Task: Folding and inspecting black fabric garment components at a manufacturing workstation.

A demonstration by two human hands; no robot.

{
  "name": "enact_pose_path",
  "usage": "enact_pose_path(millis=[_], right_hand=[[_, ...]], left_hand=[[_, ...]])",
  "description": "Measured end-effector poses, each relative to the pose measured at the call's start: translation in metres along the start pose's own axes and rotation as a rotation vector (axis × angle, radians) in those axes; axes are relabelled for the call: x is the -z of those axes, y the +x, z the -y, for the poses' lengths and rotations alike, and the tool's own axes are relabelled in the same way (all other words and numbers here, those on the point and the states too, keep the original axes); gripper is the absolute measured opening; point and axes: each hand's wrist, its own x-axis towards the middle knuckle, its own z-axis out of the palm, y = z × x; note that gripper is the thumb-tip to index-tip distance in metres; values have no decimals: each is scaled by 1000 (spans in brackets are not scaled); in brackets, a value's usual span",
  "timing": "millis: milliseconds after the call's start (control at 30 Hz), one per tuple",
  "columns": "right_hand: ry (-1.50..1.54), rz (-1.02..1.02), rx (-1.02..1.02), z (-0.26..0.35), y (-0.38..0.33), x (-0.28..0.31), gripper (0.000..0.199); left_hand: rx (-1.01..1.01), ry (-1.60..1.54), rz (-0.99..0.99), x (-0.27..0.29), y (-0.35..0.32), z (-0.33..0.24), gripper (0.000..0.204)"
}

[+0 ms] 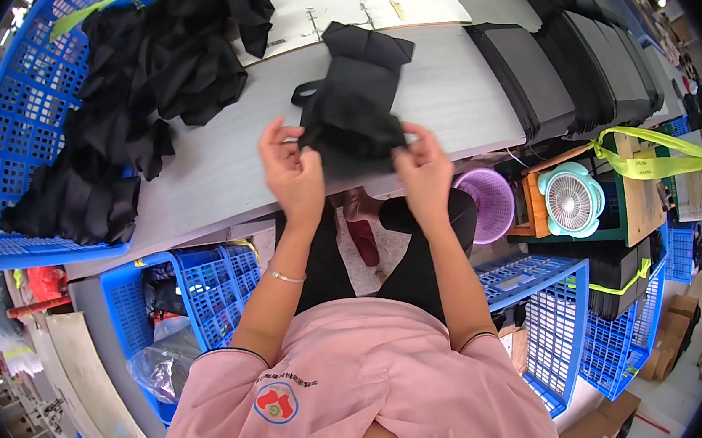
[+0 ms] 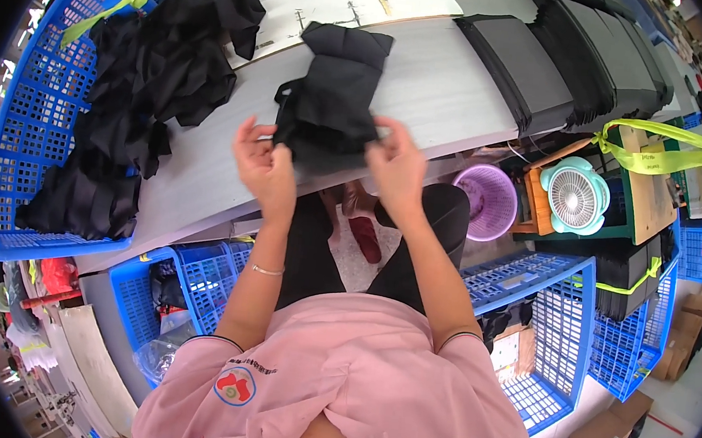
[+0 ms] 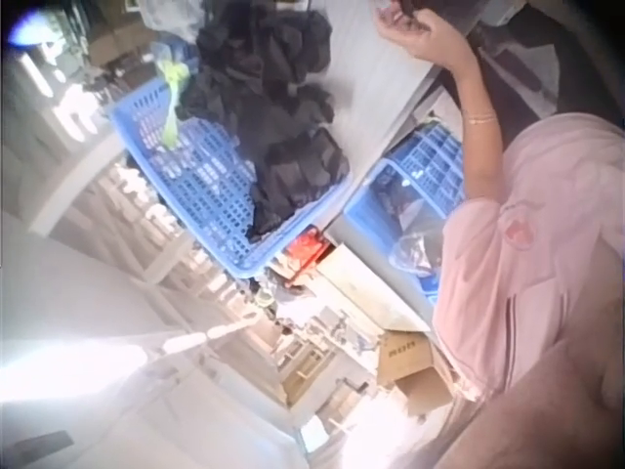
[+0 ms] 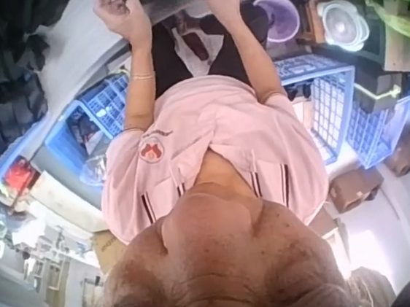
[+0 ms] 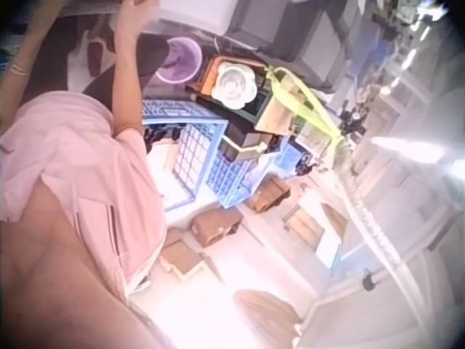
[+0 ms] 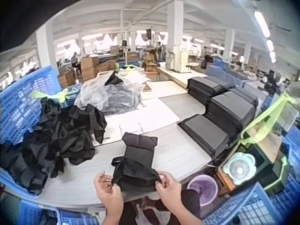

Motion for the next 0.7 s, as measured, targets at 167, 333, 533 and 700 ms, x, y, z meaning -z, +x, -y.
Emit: enact_pose_path(millis=[167,333,533,700], right_hand=[[-215,-139,72,-25,14,12,32],[-201,75,47,-37,15,18,32],[-424,-249,307,-24,75,81,36],[-1213,-619,366,-36,139,191,49]], left_hand=[[-252,452,143,10,-12,-8,68],[-461,528,386,-15,18,-22,54],[-286,548,375,-39,59,30,19],[-120,546,166,-38,65,29,20]])
